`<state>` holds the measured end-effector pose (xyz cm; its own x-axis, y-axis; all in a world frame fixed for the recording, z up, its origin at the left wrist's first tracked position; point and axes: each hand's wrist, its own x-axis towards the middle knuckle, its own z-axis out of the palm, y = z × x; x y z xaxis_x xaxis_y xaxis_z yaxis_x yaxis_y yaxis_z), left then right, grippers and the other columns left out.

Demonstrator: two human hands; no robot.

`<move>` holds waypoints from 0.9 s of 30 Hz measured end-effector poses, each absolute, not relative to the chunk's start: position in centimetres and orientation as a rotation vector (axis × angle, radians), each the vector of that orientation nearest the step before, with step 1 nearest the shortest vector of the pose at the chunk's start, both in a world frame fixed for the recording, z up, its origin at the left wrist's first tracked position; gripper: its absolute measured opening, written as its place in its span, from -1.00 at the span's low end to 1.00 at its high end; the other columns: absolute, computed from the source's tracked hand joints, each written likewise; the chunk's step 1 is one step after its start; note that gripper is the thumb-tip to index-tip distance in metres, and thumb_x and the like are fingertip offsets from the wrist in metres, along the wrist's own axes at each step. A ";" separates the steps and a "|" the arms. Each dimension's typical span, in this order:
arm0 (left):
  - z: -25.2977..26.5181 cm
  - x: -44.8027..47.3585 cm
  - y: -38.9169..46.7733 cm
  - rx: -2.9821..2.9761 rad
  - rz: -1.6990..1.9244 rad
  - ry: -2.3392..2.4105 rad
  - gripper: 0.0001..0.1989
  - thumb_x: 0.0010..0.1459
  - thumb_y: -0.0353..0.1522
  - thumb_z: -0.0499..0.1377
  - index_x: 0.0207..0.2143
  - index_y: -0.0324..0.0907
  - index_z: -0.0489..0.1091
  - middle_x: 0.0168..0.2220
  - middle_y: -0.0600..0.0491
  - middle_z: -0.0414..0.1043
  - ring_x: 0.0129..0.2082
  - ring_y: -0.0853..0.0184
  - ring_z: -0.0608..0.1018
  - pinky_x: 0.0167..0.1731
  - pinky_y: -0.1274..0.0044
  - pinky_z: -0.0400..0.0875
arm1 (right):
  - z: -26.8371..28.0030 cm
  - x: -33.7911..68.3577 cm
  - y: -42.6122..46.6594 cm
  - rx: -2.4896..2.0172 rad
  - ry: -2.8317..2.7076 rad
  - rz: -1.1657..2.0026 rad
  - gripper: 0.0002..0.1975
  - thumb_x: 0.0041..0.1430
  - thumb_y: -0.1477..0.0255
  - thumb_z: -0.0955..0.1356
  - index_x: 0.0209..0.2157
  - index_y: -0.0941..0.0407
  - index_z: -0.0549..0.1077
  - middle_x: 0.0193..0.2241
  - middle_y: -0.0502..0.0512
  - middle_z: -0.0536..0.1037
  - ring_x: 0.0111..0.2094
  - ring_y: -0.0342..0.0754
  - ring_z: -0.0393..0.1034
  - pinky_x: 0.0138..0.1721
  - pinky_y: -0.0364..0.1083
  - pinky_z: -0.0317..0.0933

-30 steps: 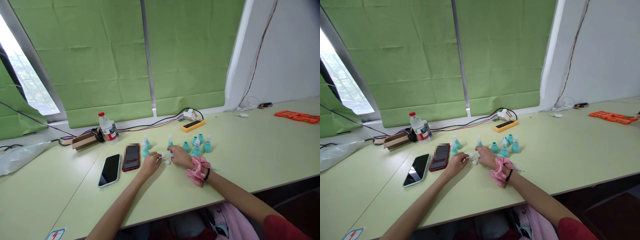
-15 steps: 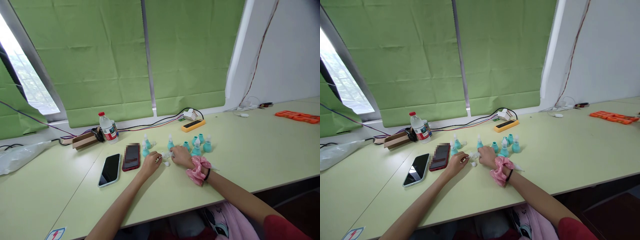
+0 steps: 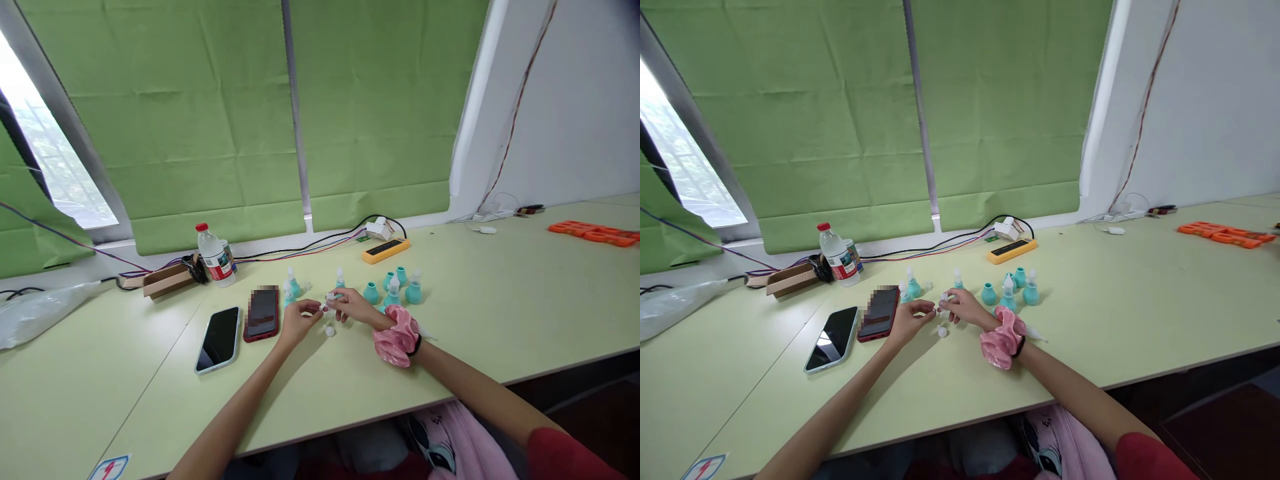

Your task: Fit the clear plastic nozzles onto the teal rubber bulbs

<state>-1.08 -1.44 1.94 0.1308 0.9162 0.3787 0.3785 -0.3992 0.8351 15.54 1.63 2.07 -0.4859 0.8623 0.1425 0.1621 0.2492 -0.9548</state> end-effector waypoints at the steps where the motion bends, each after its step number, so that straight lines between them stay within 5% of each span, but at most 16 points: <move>1: 1.9 -1.1 -1.4 1.827 1.256 1.230 -0.77 -0.17 -0.31 0.17 -0.44 -0.29 0.39 -0.48 -0.01 0.43 -0.46 0.36 0.46 -0.48 0.57 0.38 | 2.1 15.5 1.6 -0.933 -1.822 1.307 -0.69 -0.08 0.22 0.28 -0.36 0.16 0.26 -0.55 0.01 0.41 -0.66 -0.24 0.26 -0.67 -0.24 0.19; 27: 2.3 -1.0 -1.7 1.670 1.283 1.108 -0.78 -0.22 -0.33 0.22 -0.47 -0.29 0.45 -0.47 -0.04 0.47 -0.44 0.29 0.48 -0.43 0.54 0.38 | 2.3 15.5 1.0 -0.884 -1.852 1.438 -0.63 -0.07 0.15 0.27 -0.35 0.17 0.25 -0.50 0.08 0.46 -0.69 -0.22 0.30 -0.69 -0.24 0.21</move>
